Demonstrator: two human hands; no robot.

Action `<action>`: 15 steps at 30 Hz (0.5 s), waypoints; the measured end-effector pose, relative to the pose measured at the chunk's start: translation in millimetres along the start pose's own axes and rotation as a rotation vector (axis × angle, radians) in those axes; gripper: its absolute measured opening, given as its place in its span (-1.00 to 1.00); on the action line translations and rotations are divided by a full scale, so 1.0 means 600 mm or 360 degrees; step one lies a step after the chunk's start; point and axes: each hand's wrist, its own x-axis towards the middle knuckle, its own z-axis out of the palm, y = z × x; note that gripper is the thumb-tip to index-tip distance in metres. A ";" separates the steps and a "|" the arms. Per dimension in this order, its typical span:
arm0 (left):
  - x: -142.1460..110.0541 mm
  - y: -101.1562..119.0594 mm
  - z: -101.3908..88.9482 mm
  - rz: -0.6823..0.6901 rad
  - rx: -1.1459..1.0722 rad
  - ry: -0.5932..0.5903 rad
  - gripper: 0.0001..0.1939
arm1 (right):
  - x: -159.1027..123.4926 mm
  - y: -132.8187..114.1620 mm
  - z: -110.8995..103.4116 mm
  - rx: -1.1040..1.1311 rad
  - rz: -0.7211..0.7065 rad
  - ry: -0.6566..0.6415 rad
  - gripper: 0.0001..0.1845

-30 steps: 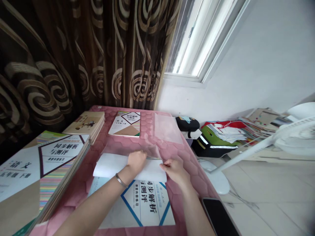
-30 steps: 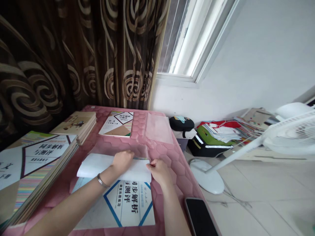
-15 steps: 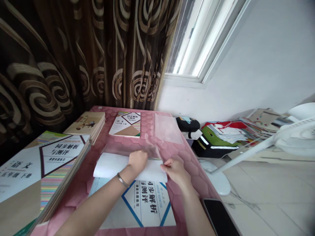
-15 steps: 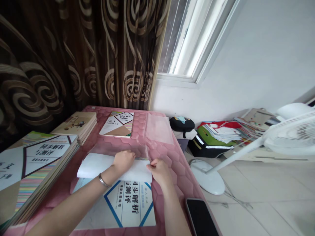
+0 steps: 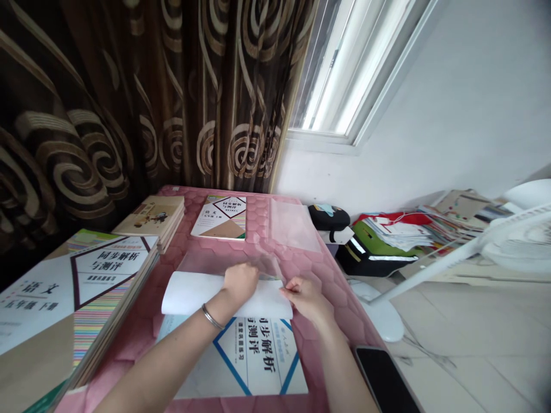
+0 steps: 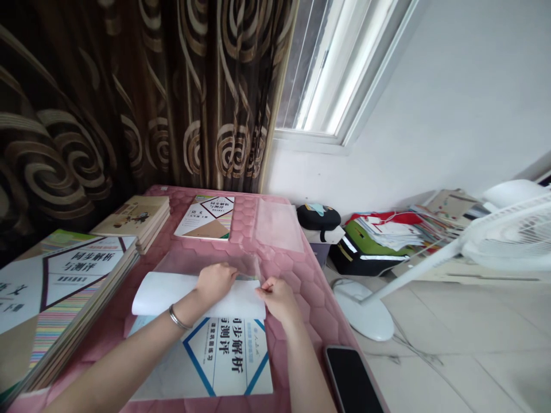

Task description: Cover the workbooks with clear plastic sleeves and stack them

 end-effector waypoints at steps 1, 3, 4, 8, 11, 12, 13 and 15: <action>-0.002 -0.002 -0.001 0.0009 -0.0004 0.0003 -0.67 | -0.001 -0.001 0.000 -0.0022 0.0008 0.0009 -0.86; -0.006 -0.006 -0.004 0.0025 -0.0010 0.0008 -0.68 | -0.002 -0.004 -0.001 -0.0066 0.0028 0.0003 -0.85; -0.008 -0.008 -0.005 0.0032 -0.0011 0.0010 -0.68 | -0.002 -0.005 -0.001 -0.0087 0.0031 0.0004 -0.85; -0.015 -0.024 -0.006 0.0028 -0.0008 0.0012 -0.68 | -0.001 -0.004 0.001 -0.0097 0.0063 0.0053 -0.89; -0.020 -0.044 -0.006 -0.0024 -0.0008 0.0016 -0.70 | 0.007 0.009 0.007 -0.0037 0.0031 0.0045 -0.81; -0.023 -0.051 -0.006 -0.0047 -0.0011 0.0018 -0.71 | 0.010 0.016 0.009 -0.0029 0.0018 0.0028 -0.79; -0.027 -0.060 -0.007 -0.0068 -0.0013 0.0015 -0.71 | 0.014 0.022 0.011 -0.0027 0.0008 0.0017 -0.77; -0.037 -0.079 -0.011 -0.0145 -0.0020 0.0056 -0.73 | 0.020 0.035 0.015 -0.0025 -0.0013 0.0021 -0.73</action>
